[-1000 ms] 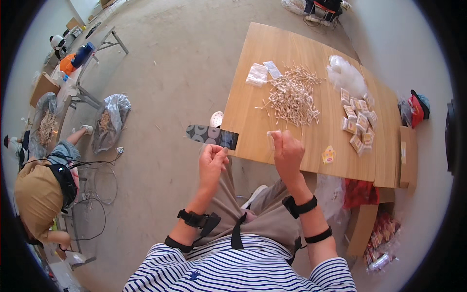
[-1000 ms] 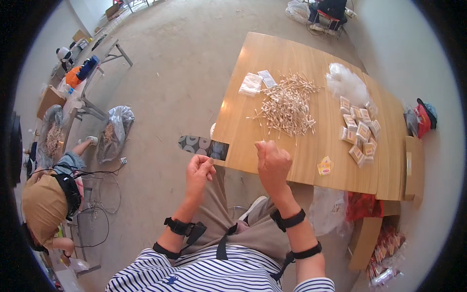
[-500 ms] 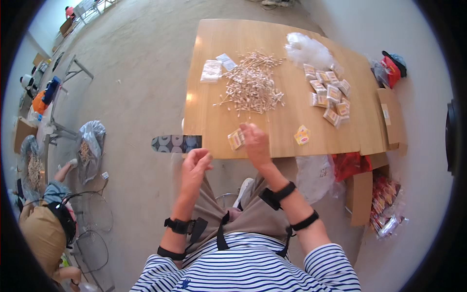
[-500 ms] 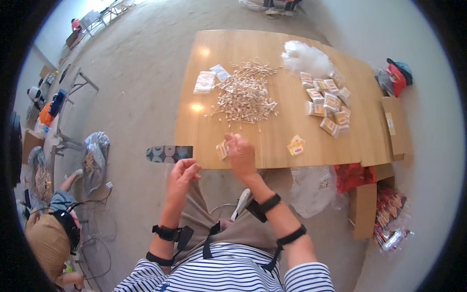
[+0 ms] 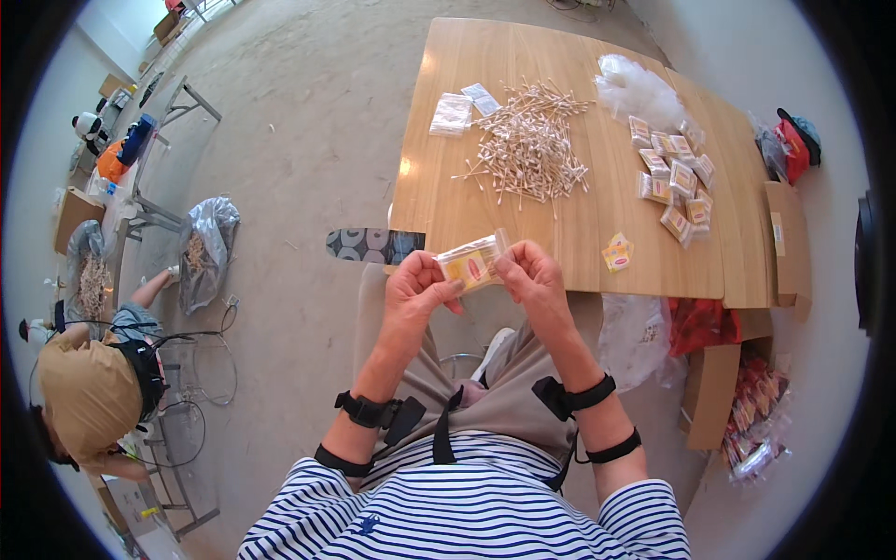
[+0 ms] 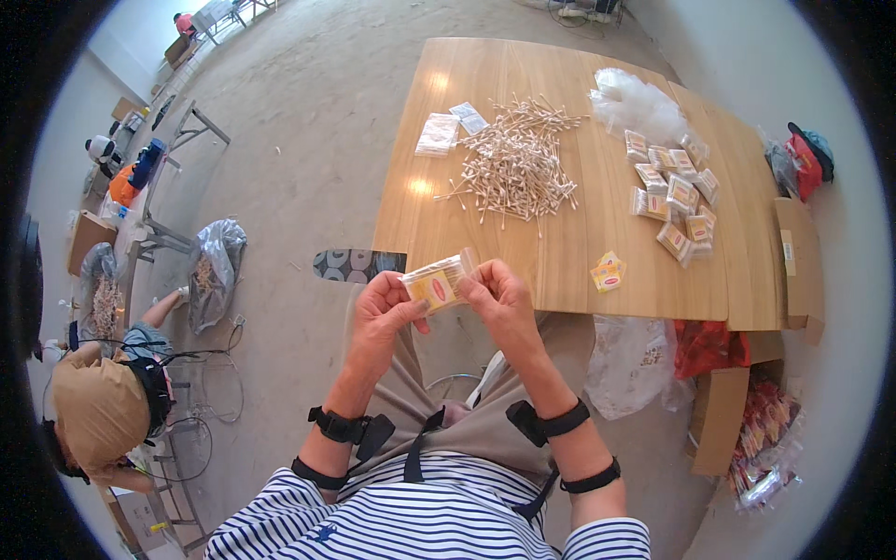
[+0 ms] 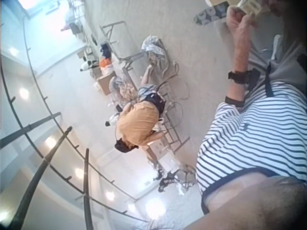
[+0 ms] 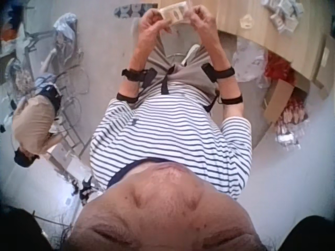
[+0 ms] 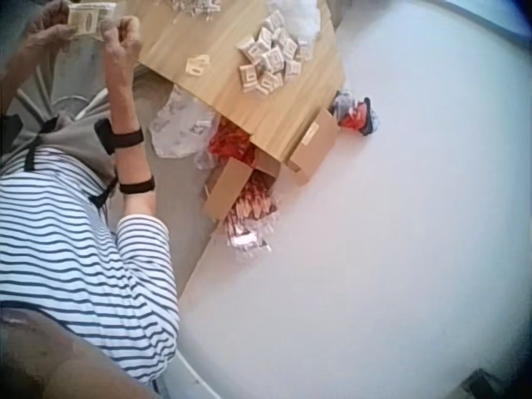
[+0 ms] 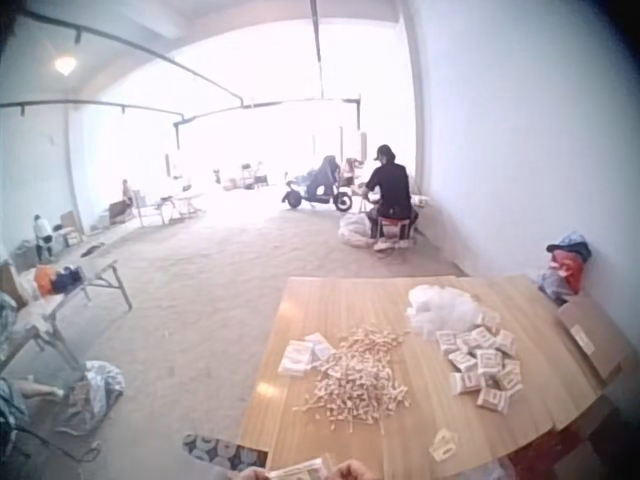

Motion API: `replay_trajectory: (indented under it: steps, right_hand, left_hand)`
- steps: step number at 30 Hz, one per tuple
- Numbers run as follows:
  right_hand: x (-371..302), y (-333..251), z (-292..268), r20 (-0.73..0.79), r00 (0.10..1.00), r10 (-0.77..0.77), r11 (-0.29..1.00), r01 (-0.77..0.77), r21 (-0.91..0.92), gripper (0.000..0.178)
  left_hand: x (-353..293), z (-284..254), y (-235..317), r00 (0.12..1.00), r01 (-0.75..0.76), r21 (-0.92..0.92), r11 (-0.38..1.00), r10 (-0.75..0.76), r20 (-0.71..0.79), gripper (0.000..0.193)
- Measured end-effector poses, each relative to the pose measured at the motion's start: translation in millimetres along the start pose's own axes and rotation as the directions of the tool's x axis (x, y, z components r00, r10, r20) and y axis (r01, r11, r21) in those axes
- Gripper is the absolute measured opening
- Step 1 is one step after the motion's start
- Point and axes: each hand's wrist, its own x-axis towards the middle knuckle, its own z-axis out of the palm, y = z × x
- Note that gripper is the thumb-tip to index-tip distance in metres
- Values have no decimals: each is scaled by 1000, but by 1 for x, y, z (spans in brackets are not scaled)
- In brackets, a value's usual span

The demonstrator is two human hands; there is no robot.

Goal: Packing bunches of cotton swabs into small plastic packets.

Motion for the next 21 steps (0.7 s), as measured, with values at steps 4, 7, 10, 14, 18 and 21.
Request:
replay_trajectory:
  steps: [4,7,10,14,18,21]
  right_hand:
    - [-4,0,-8,8,999,37,999,-37,39,21]
    - [-7,7,-15,-32,996,87,994,-85,68,19]
    - [-6,15,-16,-68,992,106,991,-99,93,17]
    - [-6,22,-31,-64,990,124,978,-111,178,15]
    - [-4,24,-49,-89,984,157,959,-131,250,14]
    - [9,14,-75,-302,951,70,995,-44,92,8]
  left_hand:
    - [-1,7,4,999,12,68,998,-14,32,16]
    - [1,11,-1,998,38,82,996,-42,46,17]
    - [0,9,-7,997,54,70,996,-58,48,17]
    - [2,14,-15,994,97,25,995,-98,49,14]
    - [6,22,-19,989,132,4,991,-132,71,15]
    - [6,14,-18,985,174,72,982,-175,2,14]
